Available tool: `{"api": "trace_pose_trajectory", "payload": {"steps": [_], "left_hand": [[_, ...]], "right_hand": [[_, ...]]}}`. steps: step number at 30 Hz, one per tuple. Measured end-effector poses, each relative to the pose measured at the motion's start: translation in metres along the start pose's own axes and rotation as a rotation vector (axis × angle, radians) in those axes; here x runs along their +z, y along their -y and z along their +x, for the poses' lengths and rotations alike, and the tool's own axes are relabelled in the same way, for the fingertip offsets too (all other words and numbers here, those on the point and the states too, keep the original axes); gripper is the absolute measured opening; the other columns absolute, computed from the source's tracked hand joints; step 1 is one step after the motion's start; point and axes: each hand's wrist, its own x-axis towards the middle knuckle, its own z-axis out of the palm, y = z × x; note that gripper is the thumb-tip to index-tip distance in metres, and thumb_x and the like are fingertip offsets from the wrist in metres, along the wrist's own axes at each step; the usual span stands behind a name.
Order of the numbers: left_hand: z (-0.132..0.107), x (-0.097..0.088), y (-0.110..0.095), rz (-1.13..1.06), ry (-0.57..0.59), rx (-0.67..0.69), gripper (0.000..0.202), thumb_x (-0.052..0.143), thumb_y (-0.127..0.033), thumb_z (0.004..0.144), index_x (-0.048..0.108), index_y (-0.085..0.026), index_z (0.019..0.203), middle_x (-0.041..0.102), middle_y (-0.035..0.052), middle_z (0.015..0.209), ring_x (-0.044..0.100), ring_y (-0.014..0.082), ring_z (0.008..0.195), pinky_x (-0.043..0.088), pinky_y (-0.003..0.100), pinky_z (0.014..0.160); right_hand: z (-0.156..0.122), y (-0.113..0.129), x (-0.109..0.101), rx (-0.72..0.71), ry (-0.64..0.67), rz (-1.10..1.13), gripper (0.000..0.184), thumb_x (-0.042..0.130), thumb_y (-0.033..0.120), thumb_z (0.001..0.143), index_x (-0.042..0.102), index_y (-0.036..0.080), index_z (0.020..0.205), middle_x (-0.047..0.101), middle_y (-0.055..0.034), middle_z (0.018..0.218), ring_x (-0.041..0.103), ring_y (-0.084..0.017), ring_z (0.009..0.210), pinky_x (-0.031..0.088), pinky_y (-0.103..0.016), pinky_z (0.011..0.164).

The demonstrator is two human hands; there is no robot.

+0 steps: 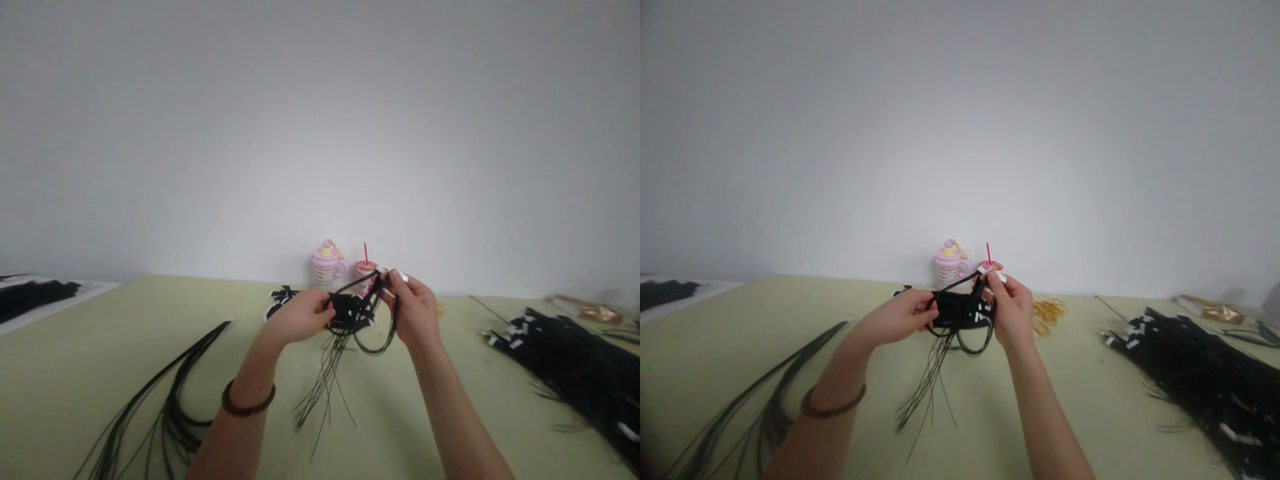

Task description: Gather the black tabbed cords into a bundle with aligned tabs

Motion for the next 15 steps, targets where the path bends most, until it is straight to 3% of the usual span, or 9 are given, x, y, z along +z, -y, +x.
{"api": "trace_pose_trajectory", "payload": {"steps": [2, 7, 11, 15], "left_hand": [[0.000, -0.007, 0.003, -0.031, -0.052, -0.056, 0.035, 0.055, -0.041, 0.075, 0.056, -0.017, 0.051, 0.053, 0.0004, 0.046, 0.046, 0.0126, 0.043, 0.026, 0.023, 0.043], [-0.001, -0.025, 0.009, -0.209, -0.133, -0.162, 0.061, 0.049, -0.060, 0.076, 0.046, -0.016, 0.034, 0.034, -0.0017, 0.028, 0.030, 0.0069, 0.029, 0.018, 0.023, 0.039], [0.011, -0.027, 0.014, -0.453, -0.162, -0.174, 0.056, 0.048, -0.063, 0.074, 0.041, -0.018, 0.042, 0.027, -0.0071, 0.032, 0.024, 0.0047, 0.030, 0.017, 0.021, 0.037], [0.024, -0.018, 0.016, -0.573, -0.219, -0.159, 0.043, 0.052, -0.055, 0.075, 0.050, -0.015, 0.061, 0.045, -0.0039, 0.046, 0.031, 0.0030, 0.034, 0.022, 0.017, 0.037]], "right_hand": [[0.000, 0.002, -0.001, 0.032, 0.024, 0.005, 0.026, 0.077, 0.038, 0.063, 0.068, 0.014, 0.070, 0.067, -0.0023, 0.068, 0.062, -0.012, 0.063, 0.054, -0.025, 0.061], [-0.002, 0.004, -0.002, 0.135, 0.109, 0.004, 0.029, 0.077, 0.038, 0.063, 0.068, 0.013, 0.072, 0.067, -0.0044, 0.071, 0.064, -0.014, 0.068, 0.055, -0.027, 0.065], [-0.005, 0.002, 0.002, 0.180, 0.148, -0.003, 0.029, 0.076, 0.039, 0.064, 0.068, 0.013, 0.073, 0.068, -0.0052, 0.072, 0.064, -0.014, 0.067, 0.054, -0.025, 0.064], [-0.011, -0.004, 0.009, 0.204, 0.163, -0.017, 0.026, 0.076, 0.038, 0.065, 0.070, 0.013, 0.072, 0.069, -0.0048, 0.072, 0.064, -0.013, 0.065, 0.053, -0.023, 0.061]]}}
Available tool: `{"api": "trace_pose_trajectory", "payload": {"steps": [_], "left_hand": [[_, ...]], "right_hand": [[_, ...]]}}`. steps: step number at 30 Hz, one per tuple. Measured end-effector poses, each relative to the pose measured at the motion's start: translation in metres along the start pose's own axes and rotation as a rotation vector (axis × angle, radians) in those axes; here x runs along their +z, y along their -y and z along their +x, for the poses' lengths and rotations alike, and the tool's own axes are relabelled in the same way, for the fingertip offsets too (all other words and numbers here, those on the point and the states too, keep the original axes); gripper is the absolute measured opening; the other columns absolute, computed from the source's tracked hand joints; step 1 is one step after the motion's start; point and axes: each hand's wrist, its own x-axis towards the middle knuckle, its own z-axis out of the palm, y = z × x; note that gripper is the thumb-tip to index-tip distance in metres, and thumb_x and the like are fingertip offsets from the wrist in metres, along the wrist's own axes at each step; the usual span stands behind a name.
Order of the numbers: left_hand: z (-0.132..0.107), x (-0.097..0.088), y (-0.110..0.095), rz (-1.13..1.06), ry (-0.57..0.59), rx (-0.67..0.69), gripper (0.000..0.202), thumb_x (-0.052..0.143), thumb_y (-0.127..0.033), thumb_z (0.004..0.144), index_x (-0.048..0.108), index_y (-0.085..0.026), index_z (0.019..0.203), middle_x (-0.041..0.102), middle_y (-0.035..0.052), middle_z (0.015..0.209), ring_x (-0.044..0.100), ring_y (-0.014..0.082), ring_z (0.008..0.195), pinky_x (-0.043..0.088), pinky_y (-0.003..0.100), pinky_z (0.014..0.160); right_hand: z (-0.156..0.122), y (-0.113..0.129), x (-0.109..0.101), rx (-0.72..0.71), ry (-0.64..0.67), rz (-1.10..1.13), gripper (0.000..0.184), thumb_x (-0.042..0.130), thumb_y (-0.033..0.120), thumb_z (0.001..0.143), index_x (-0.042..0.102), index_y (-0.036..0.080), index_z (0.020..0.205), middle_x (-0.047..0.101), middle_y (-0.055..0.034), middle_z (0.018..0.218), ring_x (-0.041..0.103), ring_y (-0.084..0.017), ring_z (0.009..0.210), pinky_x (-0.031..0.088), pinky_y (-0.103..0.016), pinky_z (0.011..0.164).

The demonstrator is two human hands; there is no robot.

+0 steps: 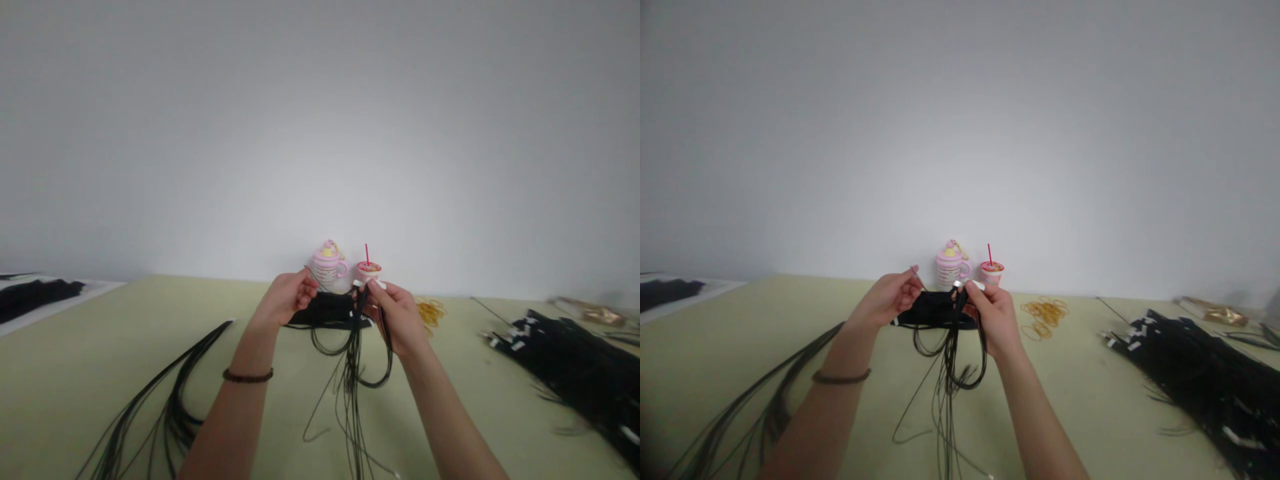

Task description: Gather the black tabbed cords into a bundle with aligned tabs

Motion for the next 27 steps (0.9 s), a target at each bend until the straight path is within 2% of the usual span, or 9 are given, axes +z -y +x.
{"api": "trace_pose_trajectory", "payload": {"steps": [2, 5, 9, 11, 12, 16, 20, 23, 27], "left_hand": [[0.000, 0.005, 0.000, 0.014, 0.033, -0.002, 0.032, 0.053, -0.044, 0.075, 0.055, -0.013, 0.069, 0.056, 0.0003, 0.056, 0.041, 0.0042, 0.039, 0.030, 0.018, 0.041], [-0.010, 0.005, -0.004, 0.120, 0.077, -0.002, 0.019, 0.055, -0.032, 0.074, 0.059, -0.013, 0.072, 0.060, 0.0010, 0.059, 0.049, 0.0070, 0.044, 0.037, 0.019, 0.045], [-0.032, 0.001, -0.015, 0.321, 0.088, 0.003, 0.028, 0.058, -0.035, 0.074, 0.060, -0.012, 0.058, 0.056, 0.0019, 0.046, 0.048, 0.0099, 0.041, 0.033, 0.021, 0.042], [-0.042, 0.006, -0.021, 0.386, 0.071, 0.087, 0.025, 0.062, -0.036, 0.073, 0.063, -0.012, 0.063, 0.060, 0.0019, 0.056, 0.052, 0.0103, 0.051, 0.036, 0.020, 0.047], [-0.046, 0.011, -0.022, 0.451, 0.064, 0.202, 0.022, 0.062, -0.036, 0.073, 0.065, -0.014, 0.071, 0.062, 0.0018, 0.064, 0.054, 0.0110, 0.058, 0.039, 0.021, 0.051], [-0.052, 0.044, -0.019, 0.553, 0.120, 0.458, 0.025, 0.067, -0.033, 0.070, 0.064, -0.018, 0.090, 0.066, 0.0026, 0.086, 0.060, 0.0161, 0.080, 0.046, 0.026, 0.070], [-0.046, 0.066, -0.008, 0.678, 0.126, 0.560, 0.010, 0.054, -0.018, 0.077, 0.060, -0.017, 0.085, 0.064, 0.0019, 0.076, 0.057, 0.0142, 0.068, 0.042, 0.025, 0.063], [-0.042, 0.062, -0.005, 0.757, 0.111, 0.597, 0.014, 0.045, -0.015, 0.081, 0.058, -0.017, 0.078, 0.062, 0.0013, 0.070, 0.053, 0.0128, 0.061, 0.036, 0.023, 0.055], [-0.043, 0.046, -0.011, 0.736, 0.115, 0.567, 0.021, 0.041, -0.024, 0.086, 0.060, -0.016, 0.079, 0.063, 0.0030, 0.073, 0.053, 0.0135, 0.063, 0.036, 0.023, 0.056]], "right_hand": [[0.000, -0.004, 0.003, -0.010, -0.023, 0.001, 0.026, 0.076, 0.038, 0.064, 0.070, 0.013, 0.071, 0.068, -0.0043, 0.071, 0.063, -0.012, 0.064, 0.053, -0.023, 0.061], [0.005, -0.008, 0.001, -0.055, -0.115, 0.015, 0.027, 0.078, 0.038, 0.061, 0.069, 0.013, 0.069, 0.068, -0.0029, 0.069, 0.061, -0.011, 0.061, 0.053, -0.022, 0.061], [0.014, -0.010, -0.009, -0.099, -0.222, 0.030, 0.029, 0.079, 0.039, 0.058, 0.069, 0.014, 0.069, 0.067, -0.0029, 0.069, 0.061, -0.011, 0.061, 0.053, -0.023, 0.058], [0.015, -0.009, -0.011, -0.108, -0.236, 0.031, 0.030, 0.079, 0.039, 0.057, 0.069, 0.013, 0.070, 0.068, -0.0035, 0.070, 0.061, -0.012, 0.062, 0.053, -0.024, 0.059], [0.015, -0.009, -0.011, -0.109, -0.234, 0.029, 0.030, 0.079, 0.039, 0.057, 0.069, 0.013, 0.070, 0.068, -0.0037, 0.071, 0.061, -0.012, 0.063, 0.053, -0.024, 0.059], [0.008, -0.008, -0.004, -0.117, -0.198, 0.006, 0.029, 0.078, 0.039, 0.060, 0.070, 0.013, 0.072, 0.068, -0.0048, 0.073, 0.061, -0.013, 0.066, 0.051, -0.025, 0.060], [0.004, -0.005, -0.001, -0.144, -0.188, -0.025, 0.027, 0.076, 0.039, 0.062, 0.070, 0.015, 0.073, 0.067, -0.0029, 0.072, 0.057, -0.011, 0.062, 0.047, -0.023, 0.056], [0.004, -0.003, -0.005, -0.135, -0.167, -0.055, 0.027, 0.075, 0.040, 0.064, 0.070, 0.015, 0.075, 0.063, -0.0008, 0.065, 0.051, -0.009, 0.053, 0.041, -0.021, 0.049], [0.008, 0.001, -0.011, -0.092, -0.142, -0.087, 0.030, 0.076, 0.041, 0.064, 0.070, 0.014, 0.077, 0.061, 0.0002, 0.060, 0.049, -0.007, 0.049, 0.038, -0.020, 0.046]]}}
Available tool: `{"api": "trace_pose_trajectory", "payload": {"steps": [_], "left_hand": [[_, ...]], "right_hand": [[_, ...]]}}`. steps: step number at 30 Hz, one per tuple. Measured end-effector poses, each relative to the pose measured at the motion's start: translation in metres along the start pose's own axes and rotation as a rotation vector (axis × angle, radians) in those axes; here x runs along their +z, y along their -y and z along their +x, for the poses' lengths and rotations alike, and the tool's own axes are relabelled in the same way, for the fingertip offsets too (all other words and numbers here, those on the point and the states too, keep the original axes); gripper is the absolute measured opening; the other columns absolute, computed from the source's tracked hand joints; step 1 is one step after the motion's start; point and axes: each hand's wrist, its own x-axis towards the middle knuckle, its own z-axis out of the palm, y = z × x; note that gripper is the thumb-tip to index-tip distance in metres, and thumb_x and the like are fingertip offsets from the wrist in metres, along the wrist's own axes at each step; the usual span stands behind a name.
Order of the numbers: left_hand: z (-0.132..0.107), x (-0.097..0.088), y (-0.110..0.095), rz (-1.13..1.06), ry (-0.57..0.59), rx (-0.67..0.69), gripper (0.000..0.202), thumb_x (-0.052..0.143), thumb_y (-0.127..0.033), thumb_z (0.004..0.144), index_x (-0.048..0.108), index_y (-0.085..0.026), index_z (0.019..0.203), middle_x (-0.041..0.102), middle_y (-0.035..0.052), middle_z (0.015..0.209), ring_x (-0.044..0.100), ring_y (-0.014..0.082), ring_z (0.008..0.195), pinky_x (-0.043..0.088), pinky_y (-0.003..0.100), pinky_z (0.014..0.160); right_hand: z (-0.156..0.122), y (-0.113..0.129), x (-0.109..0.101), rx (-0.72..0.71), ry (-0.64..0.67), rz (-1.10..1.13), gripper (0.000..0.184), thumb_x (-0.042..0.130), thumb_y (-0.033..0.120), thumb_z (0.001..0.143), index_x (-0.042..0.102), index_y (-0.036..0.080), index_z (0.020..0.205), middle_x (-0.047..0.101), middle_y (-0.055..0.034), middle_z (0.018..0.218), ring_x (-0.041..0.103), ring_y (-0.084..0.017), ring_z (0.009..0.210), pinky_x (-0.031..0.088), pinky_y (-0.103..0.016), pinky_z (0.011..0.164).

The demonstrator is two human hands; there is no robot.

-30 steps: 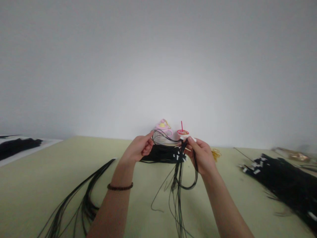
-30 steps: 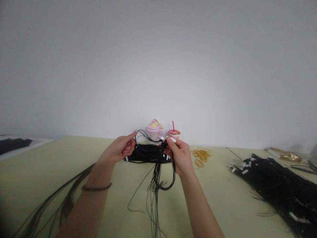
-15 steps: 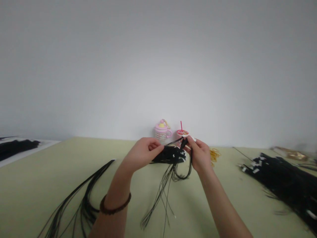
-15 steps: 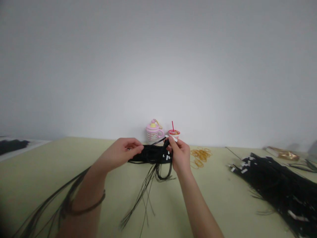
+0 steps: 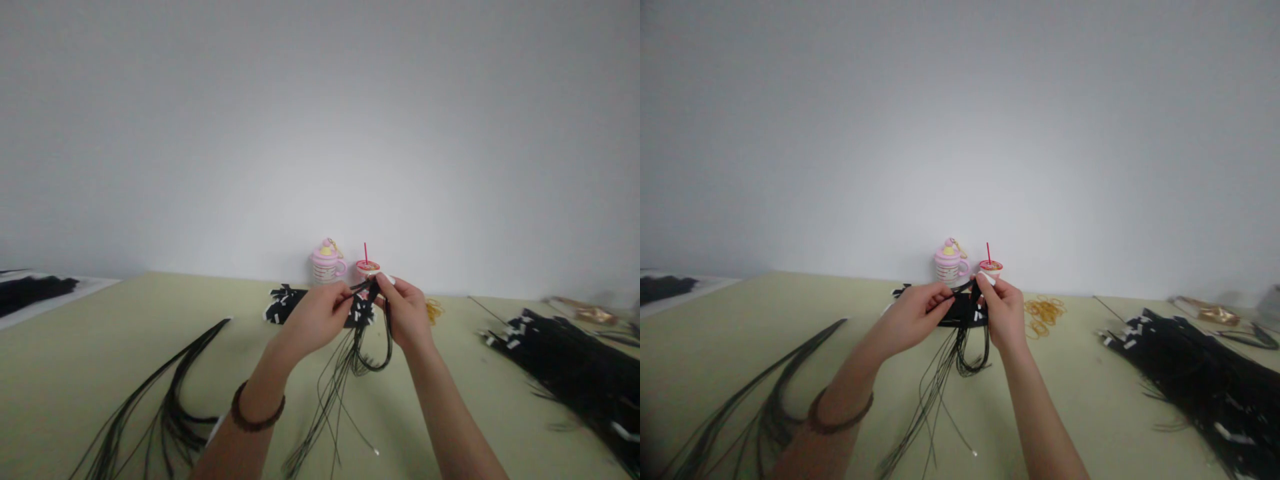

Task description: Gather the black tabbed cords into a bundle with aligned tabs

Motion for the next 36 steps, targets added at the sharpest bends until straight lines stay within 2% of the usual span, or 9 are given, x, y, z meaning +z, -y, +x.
{"api": "trace_pose_trajectory", "payload": {"steps": [5, 11, 17, 20, 23, 26, 29, 32, 36], "left_hand": [[0.001, -0.017, 0.008, -0.097, -0.035, -0.123, 0.027, 0.045, -0.032, 0.086, 0.066, -0.014, 0.086, 0.060, 0.0022, 0.068, 0.051, 0.0124, 0.059, 0.037, 0.022, 0.053], [0.008, -0.019, 0.033, -0.524, 0.074, -0.267, 0.026, 0.058, -0.030, 0.077, 0.062, -0.012, 0.095, 0.051, -0.0035, 0.062, 0.047, 0.0079, 0.054, 0.038, 0.021, 0.052], [0.010, -0.023, 0.054, -0.449, 0.111, -0.273, 0.031, 0.068, -0.028, 0.066, 0.061, -0.012, 0.092, 0.064, 0.0043, 0.079, 0.059, 0.0149, 0.072, 0.048, 0.030, 0.069], [0.005, -0.022, 0.048, -0.299, 0.034, -0.256, 0.032, 0.069, -0.023, 0.064, 0.060, -0.013, 0.094, 0.062, 0.0057, 0.082, 0.058, 0.0203, 0.079, 0.046, 0.040, 0.080], [0.001, -0.014, 0.026, -0.132, -0.074, -0.150, 0.033, 0.063, -0.016, 0.067, 0.059, -0.016, 0.100, 0.058, 0.0079, 0.102, 0.051, 0.0233, 0.098, 0.036, 0.044, 0.096], [-0.001, -0.002, 0.002, 0.181, -0.078, 0.143, 0.029, 0.056, -0.013, 0.074, 0.057, -0.018, 0.102, 0.056, 0.0077, 0.105, 0.047, 0.0236, 0.106, 0.037, 0.040, 0.096], [0.000, 0.011, -0.010, 0.268, -0.059, 0.180, 0.013, 0.052, -0.017, 0.079, 0.057, -0.017, 0.091, 0.055, 0.0084, 0.099, 0.049, 0.0235, 0.100, 0.041, 0.039, 0.090], [0.002, 0.019, -0.006, 0.169, -0.071, 0.109, 0.017, 0.055, -0.021, 0.079, 0.051, -0.017, 0.096, 0.055, 0.0096, 0.101, 0.052, 0.0238, 0.098, 0.042, 0.040, 0.088], [0.005, 0.020, 0.006, -0.230, 0.081, -0.073, 0.035, 0.058, -0.030, 0.078, 0.041, -0.017, 0.106, 0.060, 0.0038, 0.083, 0.059, 0.0176, 0.074, 0.047, 0.030, 0.065]], "right_hand": [[0.004, 0.000, -0.006, 0.141, 0.073, -0.016, 0.033, 0.076, 0.042, 0.062, 0.067, 0.012, 0.071, 0.058, 0.0001, 0.052, 0.046, -0.006, 0.041, 0.032, -0.018, 0.039], [0.003, 0.004, -0.003, 0.253, 0.177, 0.049, 0.036, 0.078, 0.041, 0.060, 0.059, 0.011, 0.059, 0.052, 0.0020, 0.053, 0.033, -0.001, 0.039, 0.028, -0.016, 0.037], [0.002, 0.004, -0.001, 0.265, 0.181, 0.038, 0.037, 0.077, 0.043, 0.059, 0.062, 0.011, 0.071, 0.058, 0.0000, 0.062, 0.043, -0.003, 0.043, 0.035, -0.017, 0.041], [0.005, -0.005, -0.001, 0.225, 0.146, -0.018, 0.037, 0.075, 0.045, 0.061, 0.062, 0.011, 0.069, 0.057, 0.0000, 0.054, 0.045, -0.005, 0.041, 0.033, -0.016, 0.039], [0.006, -0.013, 0.001, 0.166, 0.115, -0.075, 0.037, 0.073, 0.047, 0.063, 0.061, 0.012, 0.064, 0.056, -0.0001, 0.046, 0.047, -0.007, 0.039, 0.033, -0.018, 0.039], [0.005, -0.018, 0.004, 0.102, 0.106, -0.118, 0.036, 0.072, 0.047, 0.064, 0.060, 0.012, 0.062, 0.058, -0.0002, 0.047, 0.049, -0.009, 0.042, 0.037, -0.019, 0.042], [0.003, -0.018, 0.004, 0.065, 0.119, -0.145, 0.034, 0.071, 0.045, 0.066, 0.062, 0.013, 0.062, 0.059, 0.0000, 0.050, 0.051, -0.009, 0.047, 0.039, -0.020, 0.046], [0.001, -0.014, 0.005, 0.085, 0.151, -0.150, 0.033, 0.071, 0.045, 0.066, 0.064, 0.013, 0.066, 0.060, -0.0004, 0.053, 0.053, -0.010, 0.048, 0.039, -0.020, 0.047], [-0.003, -0.008, 0.006, 0.148, 0.240, -0.147, 0.035, 0.068, 0.048, 0.068, 0.067, 0.012, 0.070, 0.064, -0.0031, 0.056, 0.055, -0.011, 0.049, 0.041, -0.021, 0.047]]}}
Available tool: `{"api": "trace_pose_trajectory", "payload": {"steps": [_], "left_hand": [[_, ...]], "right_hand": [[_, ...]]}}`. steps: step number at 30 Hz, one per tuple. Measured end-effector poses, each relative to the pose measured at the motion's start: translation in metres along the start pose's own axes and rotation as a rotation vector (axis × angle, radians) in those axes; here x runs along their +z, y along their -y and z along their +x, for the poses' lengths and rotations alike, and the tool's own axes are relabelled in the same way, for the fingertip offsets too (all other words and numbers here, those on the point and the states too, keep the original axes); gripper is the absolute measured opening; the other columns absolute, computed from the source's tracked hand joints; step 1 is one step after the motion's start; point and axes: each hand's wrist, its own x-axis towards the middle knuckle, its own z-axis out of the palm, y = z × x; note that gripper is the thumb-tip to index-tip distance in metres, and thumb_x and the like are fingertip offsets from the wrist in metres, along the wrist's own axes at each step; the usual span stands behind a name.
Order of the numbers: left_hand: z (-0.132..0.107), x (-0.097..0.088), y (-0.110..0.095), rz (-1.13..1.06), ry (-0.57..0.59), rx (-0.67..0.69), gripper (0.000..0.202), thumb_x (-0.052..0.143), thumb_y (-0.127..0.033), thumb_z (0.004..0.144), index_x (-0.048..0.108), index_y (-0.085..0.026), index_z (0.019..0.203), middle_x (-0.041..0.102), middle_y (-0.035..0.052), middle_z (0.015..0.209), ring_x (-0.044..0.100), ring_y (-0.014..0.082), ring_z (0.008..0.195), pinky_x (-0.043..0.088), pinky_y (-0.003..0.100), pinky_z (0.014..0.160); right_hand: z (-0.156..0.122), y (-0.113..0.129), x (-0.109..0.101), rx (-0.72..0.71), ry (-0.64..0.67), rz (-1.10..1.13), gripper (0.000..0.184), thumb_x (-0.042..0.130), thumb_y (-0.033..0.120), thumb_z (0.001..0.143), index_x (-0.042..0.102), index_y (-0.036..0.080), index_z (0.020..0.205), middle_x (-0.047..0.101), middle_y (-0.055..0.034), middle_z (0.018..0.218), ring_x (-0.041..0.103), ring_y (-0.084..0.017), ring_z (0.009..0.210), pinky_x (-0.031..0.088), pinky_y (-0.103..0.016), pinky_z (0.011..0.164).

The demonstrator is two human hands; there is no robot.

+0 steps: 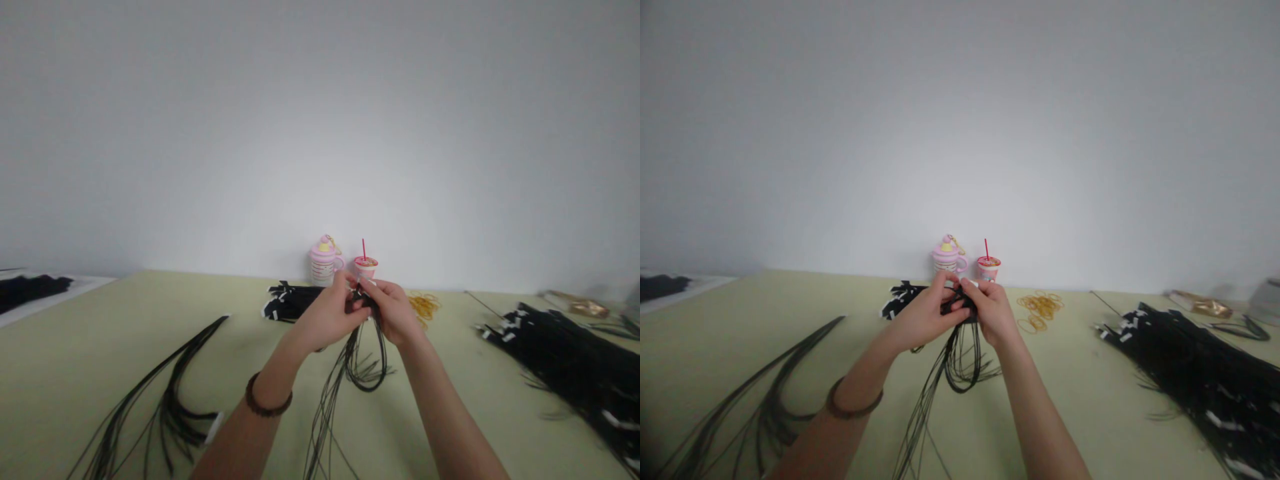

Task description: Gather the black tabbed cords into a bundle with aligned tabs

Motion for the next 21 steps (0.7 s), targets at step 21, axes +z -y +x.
{"api": "trace_pose_trajectory", "payload": {"steps": [21], "left_hand": [[-0.001, -0.025, -0.004, -0.634, -0.027, -0.178, 0.051, 0.072, -0.016, 0.066, 0.048, -0.014, 0.112, 0.069, 0.0027, 0.082, 0.065, 0.0134, 0.075, 0.047, 0.029, 0.074]], "right_hand": [[-0.004, 0.016, -0.018, -0.173, -0.031, -0.082, 0.034, 0.073, 0.035, 0.068, 0.069, 0.017, 0.096, 0.064, -0.0008, 0.061, 0.055, -0.011, 0.055, 0.043, -0.024, 0.055]]}}
